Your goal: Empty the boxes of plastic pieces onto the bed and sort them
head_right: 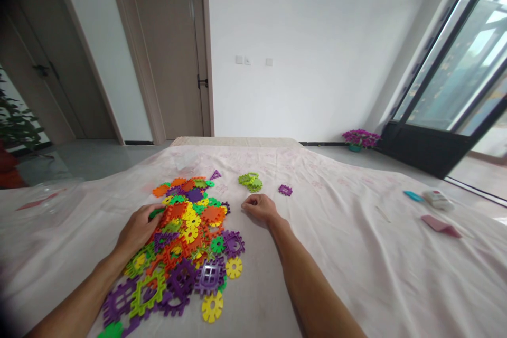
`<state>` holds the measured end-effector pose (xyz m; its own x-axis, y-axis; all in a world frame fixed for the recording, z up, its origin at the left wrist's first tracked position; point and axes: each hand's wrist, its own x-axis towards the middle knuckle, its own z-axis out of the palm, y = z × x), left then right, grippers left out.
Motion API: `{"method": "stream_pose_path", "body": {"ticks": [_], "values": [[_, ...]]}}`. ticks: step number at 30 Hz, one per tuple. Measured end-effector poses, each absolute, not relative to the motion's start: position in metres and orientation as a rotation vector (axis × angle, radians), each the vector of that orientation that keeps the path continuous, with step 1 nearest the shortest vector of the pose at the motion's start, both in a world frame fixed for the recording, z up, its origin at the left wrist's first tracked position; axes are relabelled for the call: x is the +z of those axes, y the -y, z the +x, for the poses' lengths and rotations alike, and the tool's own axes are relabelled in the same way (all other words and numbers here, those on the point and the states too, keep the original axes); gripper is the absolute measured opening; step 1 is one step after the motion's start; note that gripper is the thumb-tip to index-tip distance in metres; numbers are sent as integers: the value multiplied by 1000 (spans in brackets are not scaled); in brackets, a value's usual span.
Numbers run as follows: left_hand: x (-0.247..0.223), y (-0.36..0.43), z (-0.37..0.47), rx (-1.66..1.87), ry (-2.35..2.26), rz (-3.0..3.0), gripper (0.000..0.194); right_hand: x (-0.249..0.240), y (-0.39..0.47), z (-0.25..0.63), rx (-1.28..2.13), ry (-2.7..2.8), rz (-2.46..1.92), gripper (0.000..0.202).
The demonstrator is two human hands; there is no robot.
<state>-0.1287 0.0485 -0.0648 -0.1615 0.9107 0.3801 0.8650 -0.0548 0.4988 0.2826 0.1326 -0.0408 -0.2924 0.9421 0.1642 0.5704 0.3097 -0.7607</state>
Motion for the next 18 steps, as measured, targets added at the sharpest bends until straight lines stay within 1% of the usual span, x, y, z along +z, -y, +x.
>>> {"method": "stream_pose_path", "body": {"ticks": [6,11,15,18], "values": [[-66,-50,-129,1017,-2106,2006,40,-36,-101,263,1215,2160,-937,43],[-67,-51,-131,1002,-2090,2018,42,-25,-90,247,1282,2451,-773,56],[-67,-50,-131,999,-2085,2021,42,-22,-94,250,1438,2439,-767,58],[-67,-50,-131,993,-2103,2002,42,-24,-94,252,1518,2339,-901,51]]}}
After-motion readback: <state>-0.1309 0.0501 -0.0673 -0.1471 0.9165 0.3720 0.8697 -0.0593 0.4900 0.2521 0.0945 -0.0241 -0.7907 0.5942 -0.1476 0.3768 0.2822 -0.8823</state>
